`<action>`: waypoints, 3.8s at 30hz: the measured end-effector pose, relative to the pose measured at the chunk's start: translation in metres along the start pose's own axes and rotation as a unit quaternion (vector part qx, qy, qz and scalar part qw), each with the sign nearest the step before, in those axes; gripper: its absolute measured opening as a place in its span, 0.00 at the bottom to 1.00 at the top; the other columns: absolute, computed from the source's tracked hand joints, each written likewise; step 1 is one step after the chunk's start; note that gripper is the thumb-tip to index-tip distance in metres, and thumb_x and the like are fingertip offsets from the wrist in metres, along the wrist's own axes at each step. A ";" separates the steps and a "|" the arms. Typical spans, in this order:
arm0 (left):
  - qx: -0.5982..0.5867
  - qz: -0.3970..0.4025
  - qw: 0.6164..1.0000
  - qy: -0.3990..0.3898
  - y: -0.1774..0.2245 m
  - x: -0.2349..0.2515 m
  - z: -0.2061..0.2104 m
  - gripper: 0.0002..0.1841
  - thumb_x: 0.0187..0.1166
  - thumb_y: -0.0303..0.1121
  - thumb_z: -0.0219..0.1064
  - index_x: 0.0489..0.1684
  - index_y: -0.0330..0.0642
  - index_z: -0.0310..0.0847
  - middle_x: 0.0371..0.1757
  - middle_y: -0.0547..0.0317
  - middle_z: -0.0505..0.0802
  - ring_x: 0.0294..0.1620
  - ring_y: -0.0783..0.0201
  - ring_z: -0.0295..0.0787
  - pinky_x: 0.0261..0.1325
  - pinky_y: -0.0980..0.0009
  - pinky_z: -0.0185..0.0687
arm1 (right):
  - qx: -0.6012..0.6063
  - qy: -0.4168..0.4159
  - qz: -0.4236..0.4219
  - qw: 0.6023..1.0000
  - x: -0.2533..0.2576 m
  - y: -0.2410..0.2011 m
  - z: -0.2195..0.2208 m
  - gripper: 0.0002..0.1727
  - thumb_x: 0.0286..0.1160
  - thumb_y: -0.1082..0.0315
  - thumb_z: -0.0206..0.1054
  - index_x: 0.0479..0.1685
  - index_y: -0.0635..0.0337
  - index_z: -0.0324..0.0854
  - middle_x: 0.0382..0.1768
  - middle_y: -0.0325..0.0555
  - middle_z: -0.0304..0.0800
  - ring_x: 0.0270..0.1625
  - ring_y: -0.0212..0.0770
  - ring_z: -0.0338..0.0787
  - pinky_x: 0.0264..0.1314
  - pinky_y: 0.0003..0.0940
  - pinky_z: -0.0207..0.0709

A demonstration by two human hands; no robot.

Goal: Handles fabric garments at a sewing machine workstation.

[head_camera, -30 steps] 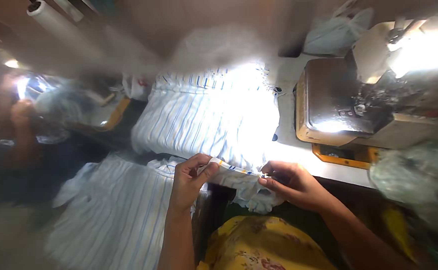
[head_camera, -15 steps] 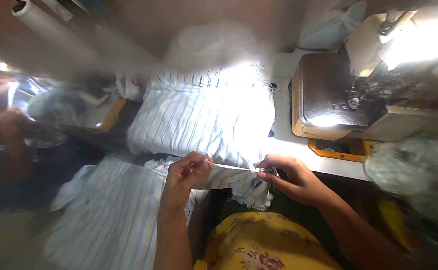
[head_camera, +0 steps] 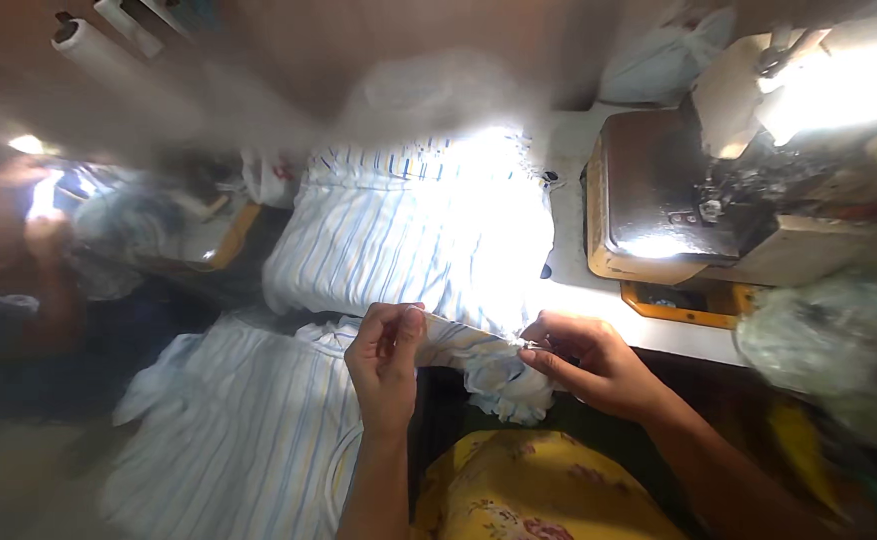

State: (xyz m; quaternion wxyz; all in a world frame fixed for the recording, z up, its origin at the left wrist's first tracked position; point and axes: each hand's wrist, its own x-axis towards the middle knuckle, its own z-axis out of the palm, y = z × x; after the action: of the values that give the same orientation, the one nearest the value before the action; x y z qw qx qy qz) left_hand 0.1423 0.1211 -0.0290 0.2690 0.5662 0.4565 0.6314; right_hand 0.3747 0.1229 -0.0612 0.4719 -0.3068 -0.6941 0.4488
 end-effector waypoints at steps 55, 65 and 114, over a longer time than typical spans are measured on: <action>0.320 0.070 0.803 -0.497 0.002 0.057 0.241 0.30 0.80 0.32 0.66 0.82 0.31 0.68 0.83 0.33 0.73 0.84 0.36 0.66 0.83 0.39 0.54 | -0.070 0.516 0.109 0.847 -0.047 0.005 -0.080 0.06 0.75 0.73 0.65 0.30 0.62 0.82 0.22 0.26 0.81 0.24 0.12 0.78 0.29 0.09 0.73; 0.048 -0.094 0.966 -0.234 -0.029 0.079 0.243 0.35 0.82 0.28 0.63 0.90 0.32 0.51 0.84 0.34 0.69 0.81 0.49 0.69 0.81 0.57 0.66 | -0.092 0.529 0.127 0.834 -0.014 0.015 -0.104 0.18 0.72 0.77 0.67 0.13 0.55 0.72 0.13 0.26 0.69 0.17 0.15 0.67 0.23 0.11 0.62; -0.173 -0.563 0.805 -0.071 -0.086 -0.196 0.079 0.09 0.88 0.29 0.59 0.58 0.35 0.73 0.44 0.54 0.91 0.41 0.68 0.90 0.46 0.73 0.87 | -0.004 0.309 0.405 0.860 -0.239 0.036 0.042 0.14 0.75 0.71 0.73 0.49 0.76 0.85 0.39 0.53 0.91 0.38 0.32 0.90 0.48 0.28 0.86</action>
State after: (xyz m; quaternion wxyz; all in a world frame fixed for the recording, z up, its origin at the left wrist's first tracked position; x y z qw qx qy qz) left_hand 0.2445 0.0123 -0.2014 0.7025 0.1971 0.5583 0.3949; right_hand 0.4234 -0.0793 -0.1909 0.4377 -0.6858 -0.3284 0.4799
